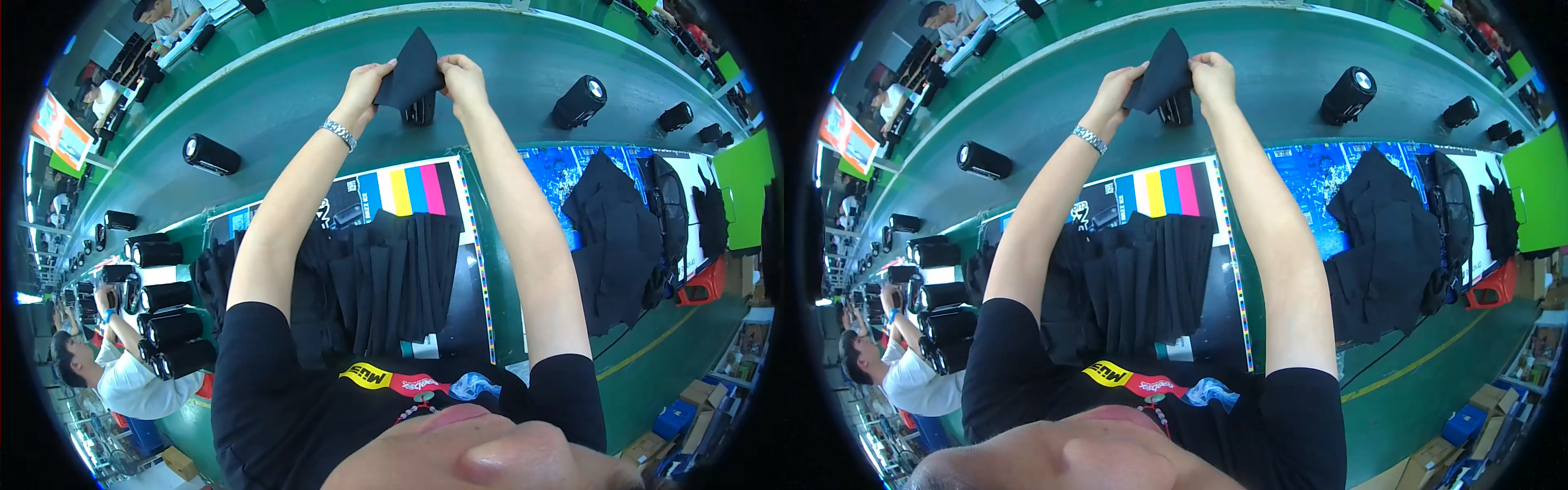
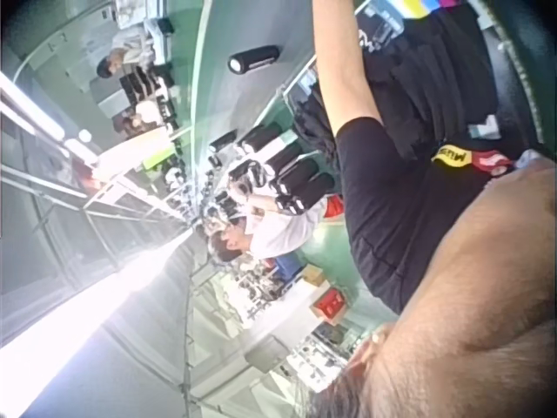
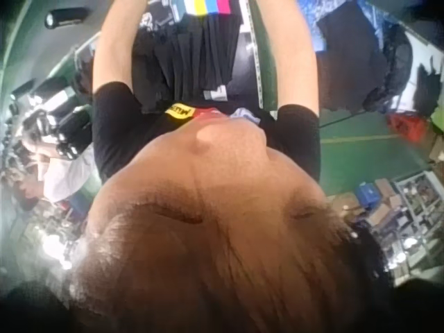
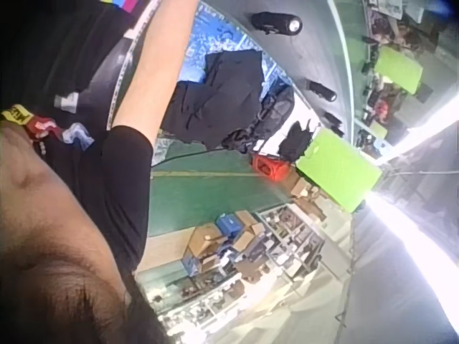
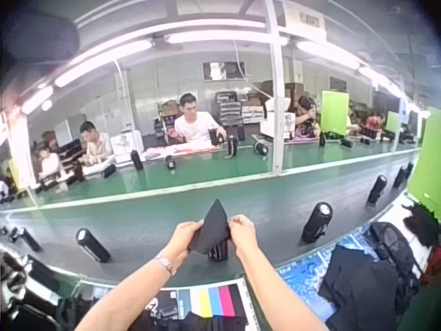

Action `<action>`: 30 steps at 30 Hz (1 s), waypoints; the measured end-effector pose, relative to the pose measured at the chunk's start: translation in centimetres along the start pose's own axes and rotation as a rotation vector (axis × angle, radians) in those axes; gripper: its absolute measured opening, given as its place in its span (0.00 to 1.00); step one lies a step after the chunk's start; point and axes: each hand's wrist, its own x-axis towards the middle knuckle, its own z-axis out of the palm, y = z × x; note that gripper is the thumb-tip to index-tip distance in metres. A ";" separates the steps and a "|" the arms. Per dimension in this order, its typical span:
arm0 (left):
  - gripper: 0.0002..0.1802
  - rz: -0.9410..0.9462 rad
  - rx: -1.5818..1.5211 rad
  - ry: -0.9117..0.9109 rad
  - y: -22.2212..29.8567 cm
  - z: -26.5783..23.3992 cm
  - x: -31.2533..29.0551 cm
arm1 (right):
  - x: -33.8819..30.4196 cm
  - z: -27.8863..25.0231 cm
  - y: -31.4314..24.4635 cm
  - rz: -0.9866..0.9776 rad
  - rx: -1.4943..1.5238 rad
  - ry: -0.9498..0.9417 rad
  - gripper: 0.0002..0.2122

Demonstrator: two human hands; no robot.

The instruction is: The person wraps black fabric pieces around cylindrical speaker housings and pulls them taut over the ends while they are positioned on a conveyor belt.

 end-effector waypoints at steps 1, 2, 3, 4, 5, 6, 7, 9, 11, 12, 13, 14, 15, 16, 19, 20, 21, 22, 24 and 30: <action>0.11 -0.004 -0.012 0.003 -0.2 0.3 -0.1 | 0.3 -0.4 0.1 0.152 0.123 -0.045 0.03; 0.11 -0.077 -0.038 0.048 -0.5 0.7 -0.3 | 0.6 -0.6 0.2 0.305 0.245 -0.090 0.03; 0.11 -0.152 -0.064 0.093 -0.6 0.9 -0.4 | 0.5 -0.8 0.6 0.287 0.139 -0.082 0.03; 0.11 -0.150 -0.077 0.105 -0.9 0.2 -0.1 | 0.5 -0.8 0.7 0.287 0.128 -0.095 0.03; 0.12 -0.177 -0.036 0.031 -1.1 -0.7 0.0 | 0.6 -0.9 0.7 0.280 0.005 -0.138 0.04; 0.14 -0.203 0.006 -0.042 -1.4 -1.4 0.3 | 0.7 -1.0 0.7 0.270 -0.117 -0.181 0.05; 0.14 -0.200 -0.007 -0.037 -0.9 -1.2 0.4 | 1.0 -1.4 1.0 0.266 -0.128 -0.189 0.05; 0.18 -0.234 0.126 -0.094 0.3 -0.5 0.7 | 1.5 -2.1 1.6 0.257 -0.117 -0.210 0.06; 0.19 -0.292 0.020 -0.159 0.2 -1.8 3.3 | 1.1 -0.9 1.3 0.263 -0.076 -0.255 0.07; 0.20 -0.366 -0.087 -0.251 0.1 -1.9 3.9 | 0.7 -0.5 1.1 0.288 -0.042 -0.273 0.07; 0.19 -0.343 -0.125 -0.284 -0.3 0.7 3.2 | 1.1 -1.6 1.4 0.292 -0.054 -0.245 0.07; 0.18 -0.325 -0.161 -0.322 -0.7 3.7 2.3 | 1.8 -2.8 2.3 0.291 -0.061 -0.226 0.07; 0.14 -0.237 -0.117 -0.271 -1.7 3.2 2.6 | 2.2 -1.7 2.8 0.206 -0.114 -0.227 0.06; 0.08 -0.193 -0.190 -0.143 -2.4 3.6 2.2 | 2.5 -2.0 3.3 0.137 -0.174 -0.195 0.06; 0.07 -0.134 -0.104 -0.070 -3.4 4.0 2.6 | 3.1 -3.1 4.4 -0.005 -0.426 -0.213 0.06; 0.08 -0.025 -0.012 -0.115 -3.8 3.7 2.7 | 2.7 -3.3 4.5 0.007 -0.425 -0.218 0.06; 0.09 0.083 0.079 -0.161 -4.4 3.5 2.9 | 2.3 -3.7 4.7 -0.010 -0.494 -0.192 0.06; 0.09 0.077 0.082 -0.157 -4.7 3.3 3.4 | 2.2 -3.9 4.9 -0.034 -0.560 -0.166 0.06; 0.10 0.032 0.058 -0.084 -5.9 3.3 4.8 | 2.4 -4.2 6.1 -0.094 -0.584 -0.142 0.07; 0.08 0.349 0.517 -0.083 -13.6 -0.6 13.3 | 2.0 -4.3 6.3 -0.138 -0.757 -0.150 0.07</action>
